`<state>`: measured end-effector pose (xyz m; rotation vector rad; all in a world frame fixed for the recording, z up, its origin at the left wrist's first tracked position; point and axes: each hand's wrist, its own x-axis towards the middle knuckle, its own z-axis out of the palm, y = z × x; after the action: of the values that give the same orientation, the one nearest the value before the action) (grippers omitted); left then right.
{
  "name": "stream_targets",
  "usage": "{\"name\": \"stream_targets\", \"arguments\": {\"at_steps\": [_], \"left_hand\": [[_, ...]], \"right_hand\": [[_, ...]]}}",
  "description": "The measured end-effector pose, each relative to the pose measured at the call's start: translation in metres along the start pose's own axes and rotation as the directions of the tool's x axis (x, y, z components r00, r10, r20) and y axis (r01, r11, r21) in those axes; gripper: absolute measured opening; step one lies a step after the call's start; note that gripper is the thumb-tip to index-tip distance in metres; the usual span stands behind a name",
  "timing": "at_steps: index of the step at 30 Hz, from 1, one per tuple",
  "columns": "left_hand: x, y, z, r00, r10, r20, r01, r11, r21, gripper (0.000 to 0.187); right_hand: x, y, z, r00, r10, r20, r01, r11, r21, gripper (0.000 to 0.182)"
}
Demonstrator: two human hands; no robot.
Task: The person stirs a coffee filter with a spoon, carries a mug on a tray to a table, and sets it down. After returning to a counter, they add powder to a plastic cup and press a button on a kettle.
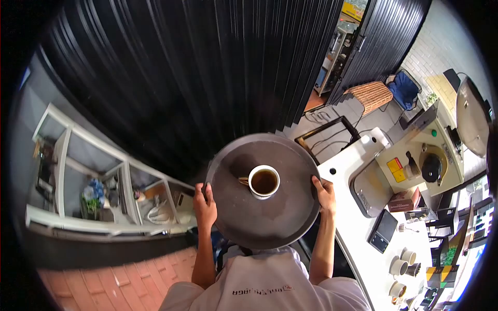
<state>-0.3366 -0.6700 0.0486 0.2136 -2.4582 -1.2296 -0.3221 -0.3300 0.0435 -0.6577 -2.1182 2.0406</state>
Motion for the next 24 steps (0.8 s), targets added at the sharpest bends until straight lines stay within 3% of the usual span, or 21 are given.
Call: {"name": "stream_targets", "arguments": {"at_steps": [5,9,11,12,13,14,17,18,22,24], "left_hand": [[0.074,-0.007,0.031,0.990,-0.003,0.143,0.014,0.997,-0.077,0.025],[0.131,0.000,0.062,0.975,0.039,0.219,-0.023,0.997,-0.074,0.025],[0.158,0.008,0.080,0.962,0.065,0.266,-0.030,0.991,-0.132,0.025],[0.172,0.009,0.090,0.956,0.066,0.287,-0.034,0.992,-0.118,0.024],[0.185,0.012,0.101,0.951,0.082,0.297,-0.046,0.991,-0.127,0.024],[0.197,0.016,0.112,0.943,0.087,0.320,-0.041,0.988,-0.146,0.023],[0.234,0.031,0.149,0.933,0.174,0.316,-0.112,0.972,-0.206,0.021],[0.245,0.040,0.156,0.925,0.177,0.337,-0.120,0.975,-0.185,0.021],[0.300,0.059,0.200,0.882,0.256,0.395,-0.170,0.956,-0.239,0.020],[0.321,0.073,0.218,0.867,0.265,0.422,-0.167,0.952,-0.256,0.020]], "right_hand": [[0.062,0.039,0.013,0.953,-0.116,-0.280,0.089,0.990,-0.109,0.036],[0.083,0.007,0.029,0.947,-0.068,-0.314,0.030,0.992,-0.124,0.043],[0.107,0.029,0.022,0.914,-0.098,-0.394,0.049,0.990,-0.133,0.041],[0.113,0.023,0.022,0.915,-0.020,-0.404,-0.022,0.995,-0.098,0.036],[0.118,0.005,0.026,0.911,0.057,-0.408,-0.089,0.994,-0.060,0.046],[0.122,-0.015,0.025,0.959,0.006,-0.285,-0.013,1.000,-0.022,0.041],[0.161,-0.011,0.019,0.936,-0.069,-0.344,0.037,0.995,-0.097,0.038],[0.163,-0.036,0.025,0.927,-0.040,-0.372,-0.009,0.991,-0.131,0.036],[0.205,-0.052,0.024,0.899,-0.097,-0.428,0.059,0.993,-0.101,0.036],[0.220,-0.063,0.025,0.889,-0.052,-0.456,0.033,0.998,-0.050,0.036]]}}
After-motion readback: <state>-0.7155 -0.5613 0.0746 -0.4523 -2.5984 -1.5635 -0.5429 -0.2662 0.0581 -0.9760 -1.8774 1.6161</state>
